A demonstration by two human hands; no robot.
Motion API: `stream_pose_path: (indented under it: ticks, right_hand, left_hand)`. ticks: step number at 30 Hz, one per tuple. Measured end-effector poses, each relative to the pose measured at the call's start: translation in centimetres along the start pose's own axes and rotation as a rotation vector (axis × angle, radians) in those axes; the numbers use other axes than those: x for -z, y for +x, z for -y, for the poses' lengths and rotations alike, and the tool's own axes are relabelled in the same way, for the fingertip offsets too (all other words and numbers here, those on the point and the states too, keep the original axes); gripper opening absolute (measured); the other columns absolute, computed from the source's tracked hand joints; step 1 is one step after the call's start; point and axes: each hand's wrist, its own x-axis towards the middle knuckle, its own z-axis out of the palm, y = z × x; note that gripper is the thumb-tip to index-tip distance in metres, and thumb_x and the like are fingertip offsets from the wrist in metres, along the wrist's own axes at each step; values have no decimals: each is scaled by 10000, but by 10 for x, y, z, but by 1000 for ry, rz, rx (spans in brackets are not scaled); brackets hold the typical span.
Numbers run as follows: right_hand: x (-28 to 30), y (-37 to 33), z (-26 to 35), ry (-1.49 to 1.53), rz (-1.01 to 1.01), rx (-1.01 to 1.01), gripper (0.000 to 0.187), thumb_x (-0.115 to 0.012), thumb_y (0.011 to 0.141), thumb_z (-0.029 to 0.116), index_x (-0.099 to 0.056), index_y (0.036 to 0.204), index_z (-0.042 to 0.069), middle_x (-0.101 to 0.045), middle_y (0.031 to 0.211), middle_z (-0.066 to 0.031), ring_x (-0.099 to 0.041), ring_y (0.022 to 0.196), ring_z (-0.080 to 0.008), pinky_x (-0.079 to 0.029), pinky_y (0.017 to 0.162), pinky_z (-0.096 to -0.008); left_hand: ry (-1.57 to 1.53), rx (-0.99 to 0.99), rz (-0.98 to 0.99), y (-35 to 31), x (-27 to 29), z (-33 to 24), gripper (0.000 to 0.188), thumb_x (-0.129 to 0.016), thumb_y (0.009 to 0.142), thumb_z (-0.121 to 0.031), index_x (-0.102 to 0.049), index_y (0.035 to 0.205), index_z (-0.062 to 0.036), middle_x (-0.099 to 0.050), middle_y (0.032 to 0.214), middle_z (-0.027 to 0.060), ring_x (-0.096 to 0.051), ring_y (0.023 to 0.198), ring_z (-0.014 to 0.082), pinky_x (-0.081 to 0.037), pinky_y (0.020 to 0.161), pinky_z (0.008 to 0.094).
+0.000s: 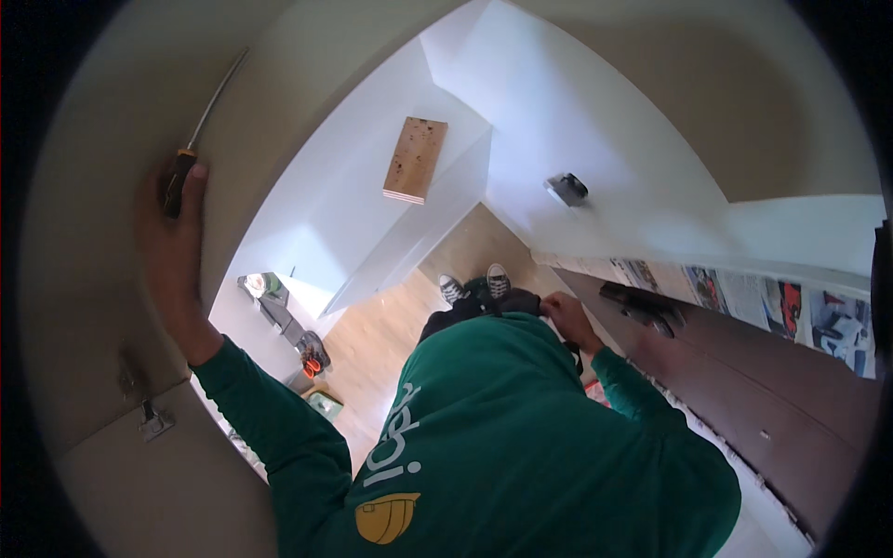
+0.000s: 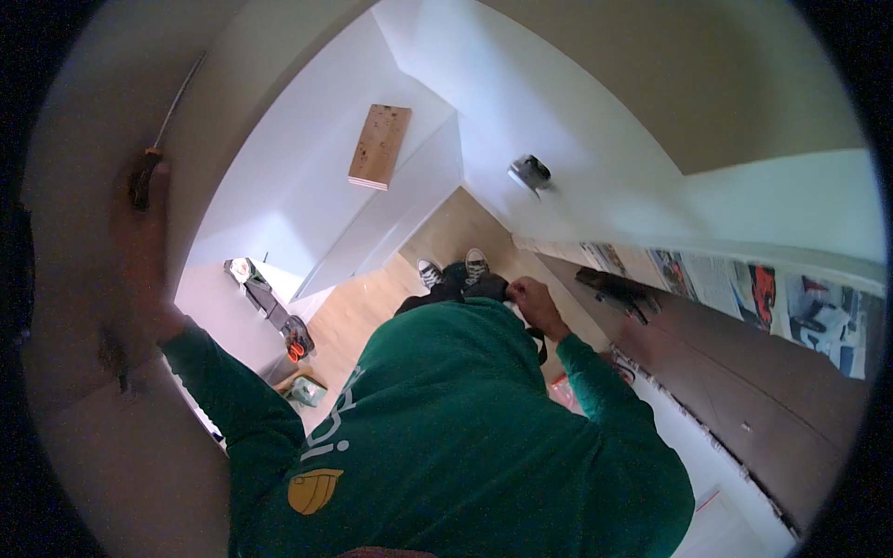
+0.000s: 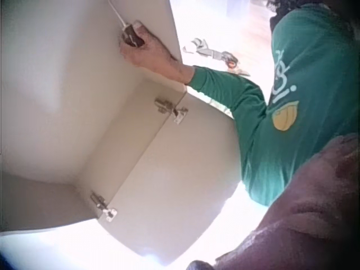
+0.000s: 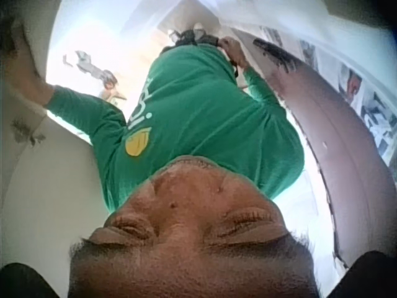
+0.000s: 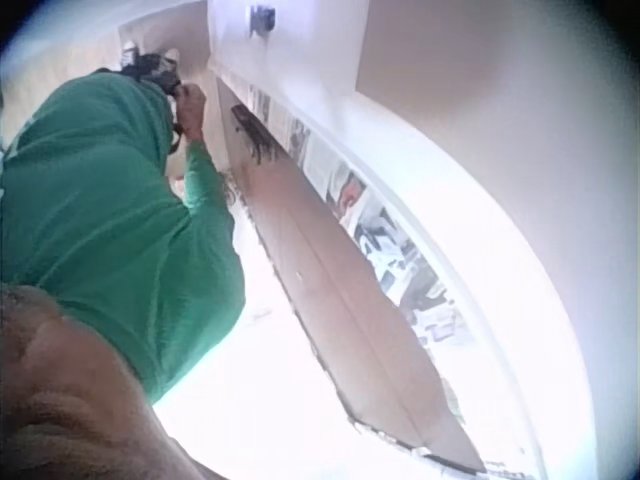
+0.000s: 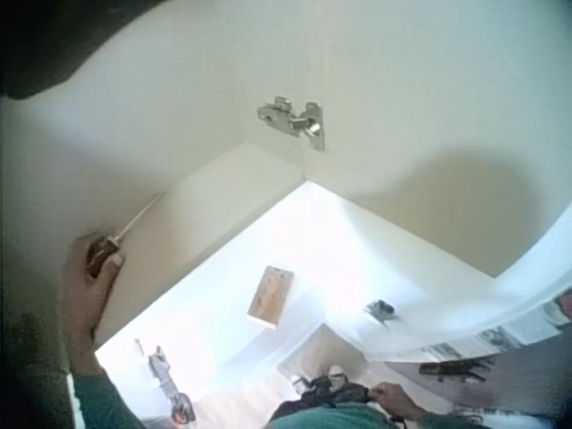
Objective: The person uses a manual screwdriver to tighten screws on a cabinet hinge, then switches to a power drill to drive a screw into the upper hinge of the cabinet door.
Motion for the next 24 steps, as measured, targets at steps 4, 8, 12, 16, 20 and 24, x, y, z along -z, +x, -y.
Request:
stream_pose_path:
  ticks: [4,8,12,16,20,24]
  right_hand:
    - [8,-3,11,186,-144,-50,228,-637,978,192,-674,1020,-29,-730,932,-167,-708,883,-267,-543,814,-381]
    - [29,5,66,288,-194,29,184,-642,983,154,-655,1016,-27,-710,915,-125,-681,862,-192,-536,811,-328]
    - [48,20,140,377,-210,186,152,-667,966,130,-653,1018,-12,-693,908,-106,-656,838,-175,-526,791,-313]
    - [68,24,234,338,-208,458,111,-658,962,91,-646,1031,5,-675,956,-103,-654,864,-188,-524,805,-321]
    - [82,17,341,204,-226,799,103,-635,970,69,-638,1040,-6,-653,1030,-141,-656,948,-260,-528,847,-352]
    - [95,0,429,47,-43,1001,123,-652,962,79,-631,1053,-1,-650,1043,-150,-658,952,-311,-529,852,-373]
  left_hand:
    - [34,13,-25,-2,0,-7,606,-621,996,-494,-611,1345,2,-643,1319,225,-623,1210,331,-457,1065,422]
    - [44,-52,-126,0,3,-5,726,-712,899,-580,-629,1339,-9,-649,1292,238,-648,1171,365,-486,1030,427]
    - [136,-47,-158,-6,10,-19,728,-754,868,-554,-635,1327,-1,-652,1290,230,-653,1153,370,-497,1014,429]
    - [260,-197,-440,-5,24,-24,632,-757,885,-511,-669,1273,-19,-677,1232,189,-638,1133,358,-483,989,441]
    - [58,-308,-531,-18,36,-41,418,-757,919,-370,-714,1168,-38,-681,1134,149,-630,1094,327,-471,946,444]
    - [-283,-488,-311,-57,19,-69,295,-808,847,-153,-733,1118,-63,-675,1075,122,-657,1000,311,-522,865,436]
